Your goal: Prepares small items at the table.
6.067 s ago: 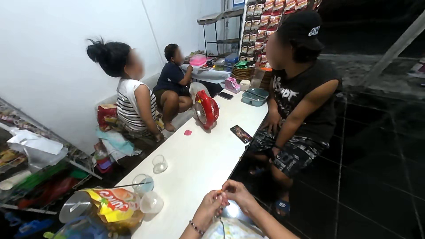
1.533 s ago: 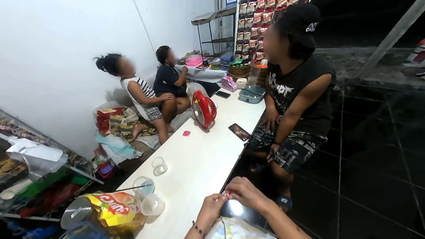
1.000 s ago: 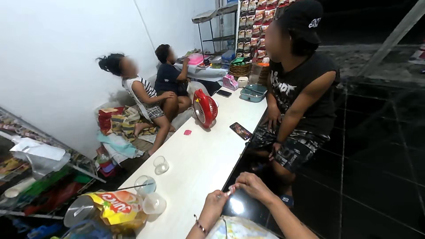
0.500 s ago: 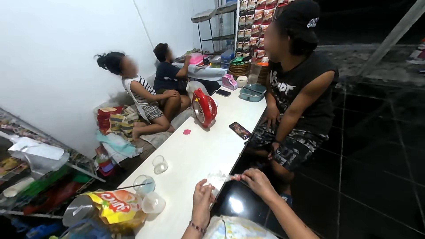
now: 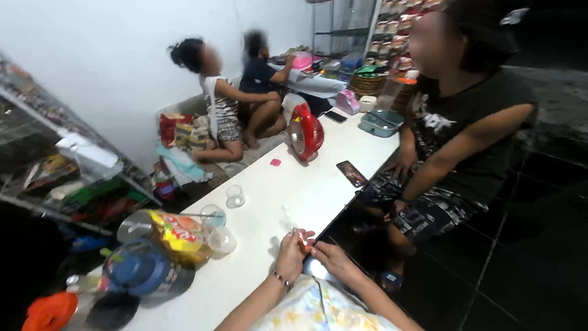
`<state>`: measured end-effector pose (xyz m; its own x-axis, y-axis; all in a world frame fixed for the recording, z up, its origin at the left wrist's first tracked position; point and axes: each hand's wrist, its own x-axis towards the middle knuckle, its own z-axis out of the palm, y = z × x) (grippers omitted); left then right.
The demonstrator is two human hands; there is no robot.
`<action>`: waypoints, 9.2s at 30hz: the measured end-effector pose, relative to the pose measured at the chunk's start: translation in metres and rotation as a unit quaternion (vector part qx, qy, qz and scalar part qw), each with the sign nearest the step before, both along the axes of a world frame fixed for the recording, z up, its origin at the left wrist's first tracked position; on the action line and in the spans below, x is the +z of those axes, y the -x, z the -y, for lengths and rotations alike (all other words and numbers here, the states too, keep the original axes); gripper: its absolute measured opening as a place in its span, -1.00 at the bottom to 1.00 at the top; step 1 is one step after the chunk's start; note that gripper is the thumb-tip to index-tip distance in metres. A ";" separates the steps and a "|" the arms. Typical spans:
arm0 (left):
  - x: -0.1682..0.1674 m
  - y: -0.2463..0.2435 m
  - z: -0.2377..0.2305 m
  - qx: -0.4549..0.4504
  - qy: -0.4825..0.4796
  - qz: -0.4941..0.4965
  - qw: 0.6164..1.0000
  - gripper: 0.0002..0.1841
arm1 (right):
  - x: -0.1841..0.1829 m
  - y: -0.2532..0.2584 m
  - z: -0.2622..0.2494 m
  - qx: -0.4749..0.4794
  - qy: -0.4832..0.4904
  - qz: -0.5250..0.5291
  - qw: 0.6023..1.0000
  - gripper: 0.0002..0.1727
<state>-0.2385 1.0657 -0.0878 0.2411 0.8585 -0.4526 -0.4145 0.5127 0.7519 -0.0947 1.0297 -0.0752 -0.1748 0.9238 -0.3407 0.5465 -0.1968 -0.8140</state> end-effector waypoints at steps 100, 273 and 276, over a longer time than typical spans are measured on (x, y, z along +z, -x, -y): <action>0.043 0.012 -0.016 -0.619 -0.153 -0.382 0.669 -0.69 | -0.052 0.004 0.010 0.077 -0.578 0.122 0.803 -0.95; -0.016 0.018 0.014 -0.164 -0.251 -0.326 0.897 -0.89 | -0.041 -0.008 0.007 -0.171 0.096 -0.375 0.906 -0.84; -0.017 0.018 0.014 -0.167 -0.263 -0.323 0.894 -0.90 | -0.039 -0.013 0.009 -0.123 0.127 -0.398 0.900 -0.83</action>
<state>-0.2566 1.0513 -0.1050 0.3579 0.9224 -0.1450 0.3036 0.0319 0.9523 -0.0821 1.0210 -0.1144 -0.2583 0.8783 -0.4024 -0.2761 -0.4663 -0.8405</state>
